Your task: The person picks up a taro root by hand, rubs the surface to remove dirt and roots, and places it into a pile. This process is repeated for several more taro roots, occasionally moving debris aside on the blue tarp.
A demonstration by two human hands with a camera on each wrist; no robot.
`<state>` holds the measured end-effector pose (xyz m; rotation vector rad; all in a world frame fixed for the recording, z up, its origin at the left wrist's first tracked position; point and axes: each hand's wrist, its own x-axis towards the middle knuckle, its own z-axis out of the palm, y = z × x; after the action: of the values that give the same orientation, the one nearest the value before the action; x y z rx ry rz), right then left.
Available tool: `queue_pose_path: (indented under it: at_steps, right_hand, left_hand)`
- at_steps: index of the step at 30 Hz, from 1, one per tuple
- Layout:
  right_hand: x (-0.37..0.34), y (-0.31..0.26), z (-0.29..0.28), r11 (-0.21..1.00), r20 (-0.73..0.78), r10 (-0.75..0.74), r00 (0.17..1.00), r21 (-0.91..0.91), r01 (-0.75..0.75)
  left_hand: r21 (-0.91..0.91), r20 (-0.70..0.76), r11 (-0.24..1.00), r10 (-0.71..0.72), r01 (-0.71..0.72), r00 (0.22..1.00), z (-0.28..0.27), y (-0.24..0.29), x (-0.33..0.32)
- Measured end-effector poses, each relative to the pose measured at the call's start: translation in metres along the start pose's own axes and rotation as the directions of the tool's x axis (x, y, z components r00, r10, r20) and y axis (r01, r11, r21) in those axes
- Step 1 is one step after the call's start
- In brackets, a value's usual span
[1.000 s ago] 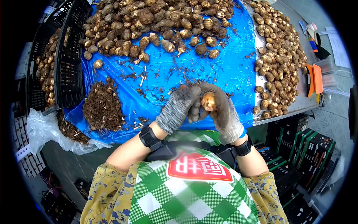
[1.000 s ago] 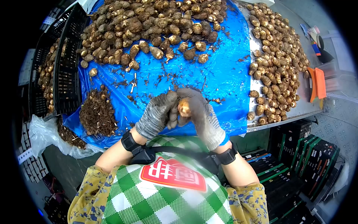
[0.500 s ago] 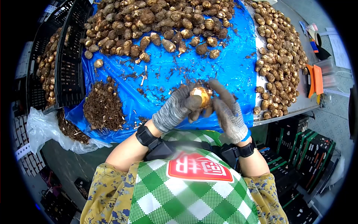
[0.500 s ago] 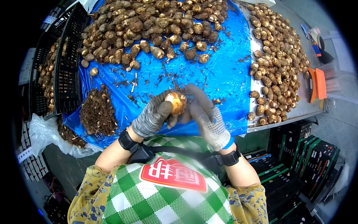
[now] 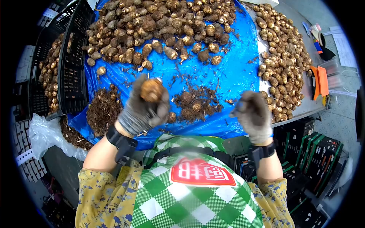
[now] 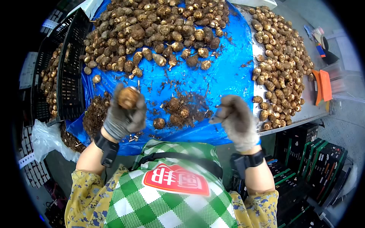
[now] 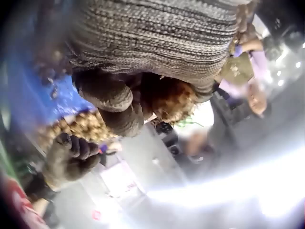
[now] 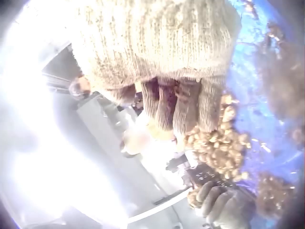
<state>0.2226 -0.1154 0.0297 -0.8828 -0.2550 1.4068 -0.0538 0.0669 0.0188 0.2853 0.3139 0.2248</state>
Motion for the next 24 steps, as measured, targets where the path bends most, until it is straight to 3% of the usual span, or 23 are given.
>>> queue_pose_path:
  at_steps: [1,2,3,4,5,6,7,8,9,10,11,12,14,15,17,19,20,21,23,24]
  right_hand:
    - [0.005,0.009,-0.012,0.991,-0.094,0.124,0.988,-0.033,-0.127]
    - [0.000,0.017,-0.014,0.957,-0.243,0.116,0.963,-0.231,-0.174]
    - [-0.007,0.008,0.011,0.864,-0.181,-0.013,0.983,-0.497,-0.080]
    - [-0.017,-0.004,0.024,0.836,-0.091,-0.031,0.995,-0.548,-0.024]
    - [-0.027,-0.017,0.033,0.808,-0.006,-0.045,0.999,-0.589,0.033]
    - [-0.030,-0.029,0.040,0.833,0.111,-0.008,0.994,-0.548,0.068]
    - [-0.033,-0.029,0.048,0.972,0.093,0.050,0.994,-0.234,-0.027]
    - [-0.032,-0.029,0.047,0.896,0.097,0.032,0.995,-0.444,0.014]
    - [-0.023,-0.020,0.043,0.814,0.114,0.037,0.993,-0.580,0.036]
    - [-0.015,-0.010,0.039,0.708,0.131,0.043,0.990,-0.703,0.063]
    - [-0.006,-0.001,0.035,0.588,0.148,0.048,0.988,-0.804,0.092]
    - [-0.010,-0.001,0.046,0.483,0.214,-0.040,0.976,-0.851,0.206]
    - [-0.027,-0.021,0.048,0.669,0.205,0.086,0.975,-0.737,0.096]
    - [-0.036,-0.032,0.050,0.742,0.200,0.148,0.969,-0.670,0.025]
    - [-0.037,-0.041,0.048,0.713,0.149,0.269,0.952,-0.695,-0.093]
    - [-0.021,-0.010,0.062,0.631,-0.030,0.132,0.991,-0.768,-0.108]
    - [-0.012,0.003,0.062,0.288,0.054,0.039,0.998,-0.957,0.041]
    - [-0.008,0.019,0.060,0.211,0.169,-0.050,0.984,-0.961,0.176]
    - [-0.002,0.031,0.068,0.315,0.269,-0.112,0.957,-0.903,0.291]
    - [-0.001,0.032,0.070,0.221,0.277,-0.105,0.955,-0.930,0.294]
  left_hand:
    - [-0.004,-0.308,0.996,-0.088,0.091,0.947,0.002,-0.010,-0.003]
    - [-0.054,-0.319,0.983,-0.185,0.177,0.930,-0.006,-0.014,-0.009]
    - [-0.108,-0.330,0.959,-0.282,0.260,0.901,-0.014,-0.016,-0.016]
    - [-0.076,-0.374,0.983,-0.182,0.166,0.909,0.019,-0.006,-0.022]
    - [0.024,-0.327,0.995,-0.081,0.095,0.941,0.032,0.004,-0.032]
    - [0.120,-0.156,0.993,0.016,0.003,0.988,0.036,0.013,-0.036]
    - [0.197,0.034,0.975,0.101,-0.106,0.994,0.038,0.020,-0.037]
    - [0.136,-0.053,0.974,0.188,-0.180,0.981,0.046,0.014,-0.035]
    - [0.094,-0.129,0.988,0.131,-0.120,0.983,0.035,0.004,-0.030]
    - [-0.080,-0.396,0.997,-0.012,-0.022,0.918,0.043,-0.010,-0.014]
    - [-0.272,-0.603,0.962,-0.190,0.024,0.775,0.050,-0.022,0.001]
    - [0.001,-0.578,0.994,-0.088,0.108,0.811,0.024,-0.043,-0.003]
    - [-0.002,-0.383,0.989,-0.138,0.149,0.914,0.035,-0.040,-0.015]
    - [0.186,-0.249,0.978,-0.044,0.092,0.967,0.038,-0.027,-0.024]
    - [0.078,-0.248,0.995,-0.041,0.062,0.968,0.027,-0.026,-0.021]
    - [-0.042,-0.371,0.997,-0.071,0.060,0.926,0.034,-0.040,-0.004]
    - [0.031,-0.274,0.994,-0.091,0.103,0.958,0.024,-0.049,0.004]
    - [0.008,-0.386,0.991,-0.121,0.134,0.915,0.033,-0.053,0.010]
    - [-0.047,-0.597,0.981,-0.179,0.188,0.782,0.052,-0.058,0.021]
    - [0.077,-0.515,0.965,-0.178,0.252,0.839,0.026,-0.069,0.021]
